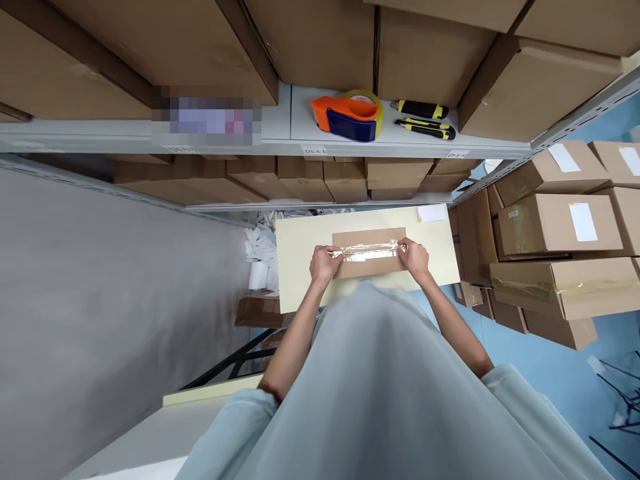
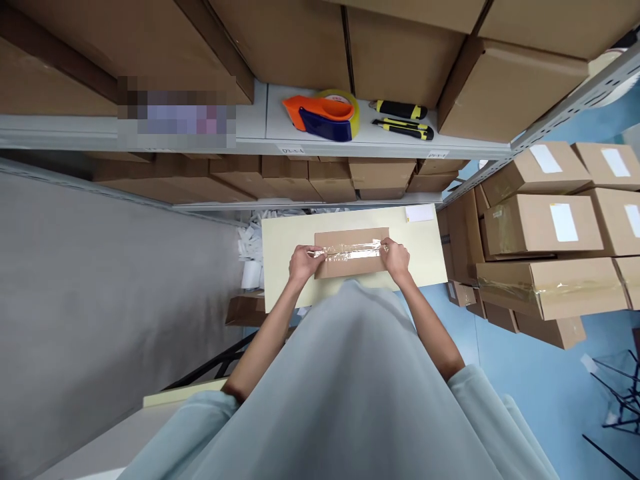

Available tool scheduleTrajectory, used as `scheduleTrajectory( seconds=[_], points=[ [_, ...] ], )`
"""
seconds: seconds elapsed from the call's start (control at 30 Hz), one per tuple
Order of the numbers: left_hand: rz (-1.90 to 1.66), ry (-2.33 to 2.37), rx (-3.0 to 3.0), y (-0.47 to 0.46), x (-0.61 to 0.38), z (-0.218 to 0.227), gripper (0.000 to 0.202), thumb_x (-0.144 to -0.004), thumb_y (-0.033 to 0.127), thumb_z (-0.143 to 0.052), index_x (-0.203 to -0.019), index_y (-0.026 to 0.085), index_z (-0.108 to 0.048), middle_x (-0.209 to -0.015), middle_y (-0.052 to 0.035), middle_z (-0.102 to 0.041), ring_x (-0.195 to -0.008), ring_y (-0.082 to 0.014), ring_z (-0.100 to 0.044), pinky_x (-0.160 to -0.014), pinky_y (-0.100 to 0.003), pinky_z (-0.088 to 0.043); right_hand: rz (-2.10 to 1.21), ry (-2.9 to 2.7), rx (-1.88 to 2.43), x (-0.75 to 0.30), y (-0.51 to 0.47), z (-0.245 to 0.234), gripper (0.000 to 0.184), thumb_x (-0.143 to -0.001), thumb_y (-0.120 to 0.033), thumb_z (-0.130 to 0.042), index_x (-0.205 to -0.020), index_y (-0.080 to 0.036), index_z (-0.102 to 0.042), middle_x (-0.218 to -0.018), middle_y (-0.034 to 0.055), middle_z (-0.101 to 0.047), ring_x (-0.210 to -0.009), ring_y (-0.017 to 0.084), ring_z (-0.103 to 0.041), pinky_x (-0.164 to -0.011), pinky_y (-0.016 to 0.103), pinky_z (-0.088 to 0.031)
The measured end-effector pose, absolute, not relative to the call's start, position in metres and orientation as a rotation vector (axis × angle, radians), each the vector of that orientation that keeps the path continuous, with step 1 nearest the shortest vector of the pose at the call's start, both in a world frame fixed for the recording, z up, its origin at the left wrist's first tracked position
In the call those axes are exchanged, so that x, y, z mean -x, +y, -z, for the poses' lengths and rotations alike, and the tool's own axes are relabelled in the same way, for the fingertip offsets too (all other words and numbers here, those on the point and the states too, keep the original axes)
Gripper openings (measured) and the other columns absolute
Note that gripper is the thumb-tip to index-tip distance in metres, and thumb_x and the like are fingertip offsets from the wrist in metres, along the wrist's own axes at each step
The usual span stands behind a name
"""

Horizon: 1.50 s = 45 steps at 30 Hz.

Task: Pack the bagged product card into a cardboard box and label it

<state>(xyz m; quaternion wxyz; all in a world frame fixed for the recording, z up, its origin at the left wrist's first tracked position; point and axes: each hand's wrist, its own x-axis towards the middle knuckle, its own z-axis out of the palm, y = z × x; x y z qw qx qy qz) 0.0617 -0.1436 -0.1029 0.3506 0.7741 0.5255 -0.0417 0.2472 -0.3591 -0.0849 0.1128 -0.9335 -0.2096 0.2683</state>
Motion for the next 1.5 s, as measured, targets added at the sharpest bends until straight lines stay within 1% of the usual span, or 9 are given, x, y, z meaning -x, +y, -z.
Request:
scheduleTrajectory(
  seconds=[0.2,0.4,0.6,0.7,0.8,1.0,1.17,1.33,1.5],
  points=[
    [0.008,1.367,-1.992,-0.153,-0.054,0.106,0.019,-0.088,0.031,-0.081,-0.106,0.024,-0.081,-0.130,-0.0072,-0.072,-0.103,-0.0232,-0.075,-0.094,-0.035,-0.058,-0.785,-0.623,2.667,-0.248,-0.372,0.088,0.034,-0.106,-0.033,-0.060,-0.136,-0.033,-0.077,-0.122,0.0062,-0.083,-0.113,0.029,-0.076,-0.093,0.035,-0.055],
    [-0.042,1.396,-1.974,-0.162,-0.058,0.113,0.019,-0.089,0.033,-0.080,-0.104,0.023,-0.079,-0.132,-0.0070,-0.071,-0.106,-0.0244,-0.076,-0.095,-0.036,-0.059,-0.760,-0.700,2.619,-0.248,-0.378,0.097,0.036,-0.111,-0.030,-0.052,-0.140,-0.031,-0.073,-0.137,0.0053,-0.080,-0.115,0.029,-0.077,-0.097,0.037,-0.057],
    [-0.141,1.372,-1.979,-0.167,-0.058,0.122,0.021,-0.088,0.030,-0.074,-0.106,0.021,-0.077,-0.129,-0.0099,-0.070,-0.102,-0.0241,-0.075,-0.098,-0.038,-0.060,-0.704,-0.795,2.462,-0.252,-0.393,0.110,0.038,-0.111,-0.034,-0.052,-0.144,-0.030,-0.070,-0.165,0.0077,-0.059,-0.129,0.029,-0.073,-0.105,0.042,-0.060],
    [-0.201,1.319,-2.033,-0.167,-0.056,0.122,0.023,-0.087,0.026,-0.071,-0.109,0.020,-0.076,-0.125,-0.0116,-0.071,-0.112,-0.0277,-0.073,-0.105,-0.041,-0.059,-0.679,-0.852,2.411,-0.258,-0.400,0.112,0.039,-0.108,-0.037,-0.058,-0.145,-0.028,-0.071,-0.172,0.0118,-0.049,-0.131,0.029,-0.073,-0.106,0.042,-0.060],
    [-0.315,1.265,-2.093,-0.162,-0.061,0.114,0.024,-0.085,0.021,-0.069,-0.107,0.021,-0.077,-0.125,-0.0124,-0.072,-0.125,-0.0303,-0.070,-0.115,-0.044,-0.055,-0.555,-0.935,2.391,-0.271,-0.397,0.106,0.041,-0.107,-0.038,-0.058,-0.142,-0.023,-0.073,-0.170,0.0166,-0.051,-0.135,0.031,-0.070,-0.110,0.045,-0.060],
    [-0.641,1.088,-2.116,-0.129,-0.116,0.055,0.019,-0.091,0.019,-0.066,-0.106,0.023,-0.077,-0.132,-0.0117,-0.072,-0.130,-0.0301,-0.069,-0.120,-0.048,-0.052,-0.060,-1.246,2.175,-0.332,-0.320,0.037,0.043,-0.109,-0.040,-0.053,-0.141,-0.018,-0.072,-0.155,0.0188,-0.066,-0.144,0.035,-0.060,-0.122,0.054,-0.048],
    [-0.852,0.948,-2.114,-0.106,-0.174,-0.025,0.019,-0.093,0.016,-0.067,-0.107,0.023,-0.078,-0.130,-0.0115,-0.072,-0.130,-0.0291,-0.069,-0.120,-0.045,-0.052,0.172,-1.541,2.104,-0.368,-0.207,-0.060,0.051,-0.109,-0.035,-0.050,-0.152,-0.010,-0.058,-0.154,0.0228,-0.064,-0.144,0.035,-0.057,-0.126,0.053,-0.040],
    [-0.987,0.836,-2.081,-0.109,-0.188,-0.068,0.020,-0.095,0.015,-0.067,-0.109,0.024,-0.078,-0.129,-0.0093,-0.073,-0.126,-0.0283,-0.071,-0.115,-0.045,-0.055,0.032,-1.611,2.478,-0.370,-0.123,-0.105,0.050,-0.107,-0.028,-0.053,-0.149,-0.001,-0.052,-0.154,0.0304,-0.060,-0.145,0.036,-0.057,-0.122,0.048,-0.042],
    [-1.023,0.836,-1.993,-0.114,-0.160,-0.057,0.020,-0.094,0.014,-0.067,-0.107,0.025,-0.078,-0.128,-0.0085,-0.073,-0.126,-0.0278,-0.071,-0.115,-0.045,-0.057,-0.137,-1.527,2.688,-0.368,-0.091,-0.104,0.057,-0.101,-0.021,-0.062,-0.150,0.004,-0.047,-0.143,0.0337,-0.067,-0.133,0.036,-0.068,-0.116,0.045,-0.046]
  ],
)
